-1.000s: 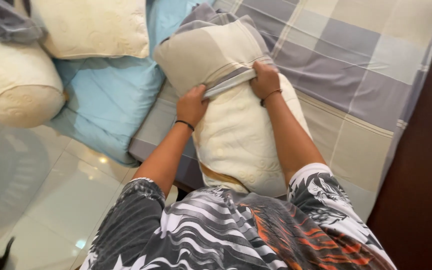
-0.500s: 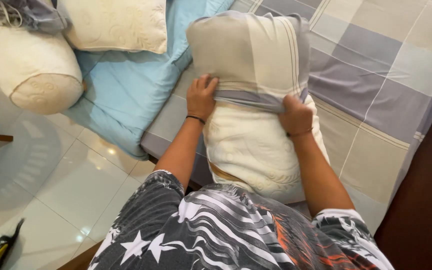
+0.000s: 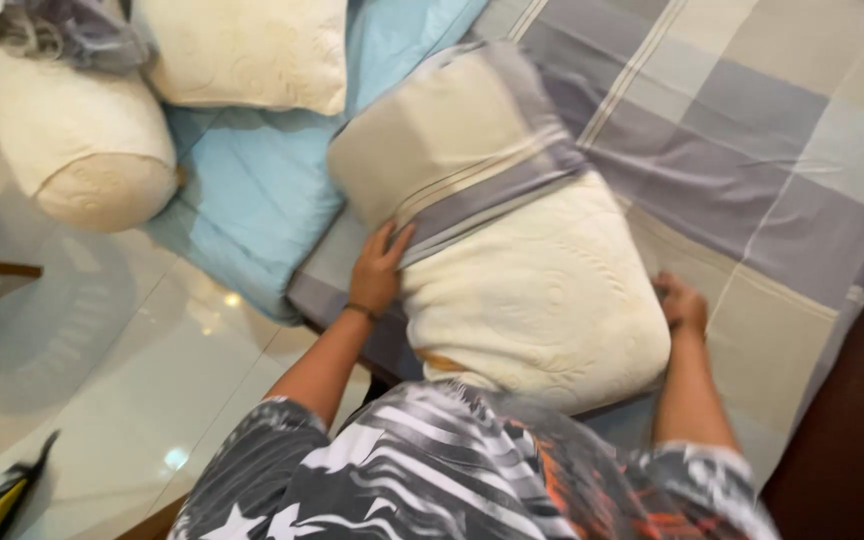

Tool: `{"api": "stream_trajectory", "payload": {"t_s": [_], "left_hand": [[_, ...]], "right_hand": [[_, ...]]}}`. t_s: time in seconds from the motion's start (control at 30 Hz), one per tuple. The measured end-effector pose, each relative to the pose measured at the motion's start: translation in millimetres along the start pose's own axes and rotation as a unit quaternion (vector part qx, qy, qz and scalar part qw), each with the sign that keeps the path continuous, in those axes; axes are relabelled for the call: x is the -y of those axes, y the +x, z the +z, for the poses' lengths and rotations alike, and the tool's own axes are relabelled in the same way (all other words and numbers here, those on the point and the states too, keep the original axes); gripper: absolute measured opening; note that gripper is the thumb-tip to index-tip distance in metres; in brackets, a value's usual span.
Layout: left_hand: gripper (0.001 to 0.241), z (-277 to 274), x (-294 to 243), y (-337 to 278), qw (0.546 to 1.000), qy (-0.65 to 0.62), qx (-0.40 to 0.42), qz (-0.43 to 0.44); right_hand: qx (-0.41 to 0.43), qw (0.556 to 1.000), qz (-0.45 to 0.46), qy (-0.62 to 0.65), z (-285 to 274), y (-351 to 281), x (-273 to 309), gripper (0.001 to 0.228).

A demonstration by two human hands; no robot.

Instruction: The person puts a gray and white striped pillowcase onto a white pillow. They start by turning the pillowcase inside out and then proceed to insert the pillow into the case, smoothing the fabric and adjusting the corners to fit properly.

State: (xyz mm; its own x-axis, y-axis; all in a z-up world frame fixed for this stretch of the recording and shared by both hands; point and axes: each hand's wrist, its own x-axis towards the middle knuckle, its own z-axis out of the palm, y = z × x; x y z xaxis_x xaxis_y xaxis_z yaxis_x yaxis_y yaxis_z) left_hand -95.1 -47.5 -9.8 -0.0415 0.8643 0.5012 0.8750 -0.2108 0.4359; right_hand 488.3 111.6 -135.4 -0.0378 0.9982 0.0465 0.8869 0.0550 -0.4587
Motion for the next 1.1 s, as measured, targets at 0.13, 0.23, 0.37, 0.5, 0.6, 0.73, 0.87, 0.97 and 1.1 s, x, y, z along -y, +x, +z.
{"api": "stream_trajectory", "payload": {"t_s": [0.13,0.23,0.37,0.5,0.6,0.73,0.87,0.97,1.1], "left_hand": [[0.087,1.1,0.1,-4.8,0.995,-0.042,0.064,-0.064],[0.086,14.5,-8.5,23.5,0.993,-0.079,0.065,-0.061],[0.071,8.4,-19.3,60.4,0.996,-0.066,0.046,-0.043],[0.053,0.2,-45.6,133.1,0.998,-0.065,0.003,0.01],[0.041,0.6,-68.0,169.0,0.996,-0.063,0.011,0.055],[0.043,-26.2,-71.2,216.6,0.99,-0.113,-0.054,0.059],[0.035,-94.1,-92.3,222.3,0.959,-0.27,-0.081,0.042],[0.037,-120.2,-90.1,213.2,0.897,-0.399,-0.123,0.148],[0.043,-106.9,-65.8,204.2,0.878,-0.445,-0.094,0.15]], "right_hand": [[0.078,0.964,0.116,0.227,-6.0,-104.4,-29.6,0.032],[0.1,0.845,0.25,0.462,-36.6,-133.8,12.6,0.048],[0.094,0.862,0.18,0.464,-92.1,-169.8,94.6,0.053],[-0.003,0.884,0.133,0.448,-143.3,-180.3,212.1,0.049],[0.002,0.878,0.099,0.468,-169.1,-218.1,287.3,0.047],[0.067,0.914,-0.066,0.394,-193.0,-255.4,368.2,0.047],[0.111,0.899,-0.281,0.316,-220.6,-281.5,432.4,0.046],[0.223,0.858,-0.303,0.351,-226.5,-267.2,433.4,0.043],[0.031,0.827,-0.169,0.535,-187.0,-216.2,406.8,0.029]]}}
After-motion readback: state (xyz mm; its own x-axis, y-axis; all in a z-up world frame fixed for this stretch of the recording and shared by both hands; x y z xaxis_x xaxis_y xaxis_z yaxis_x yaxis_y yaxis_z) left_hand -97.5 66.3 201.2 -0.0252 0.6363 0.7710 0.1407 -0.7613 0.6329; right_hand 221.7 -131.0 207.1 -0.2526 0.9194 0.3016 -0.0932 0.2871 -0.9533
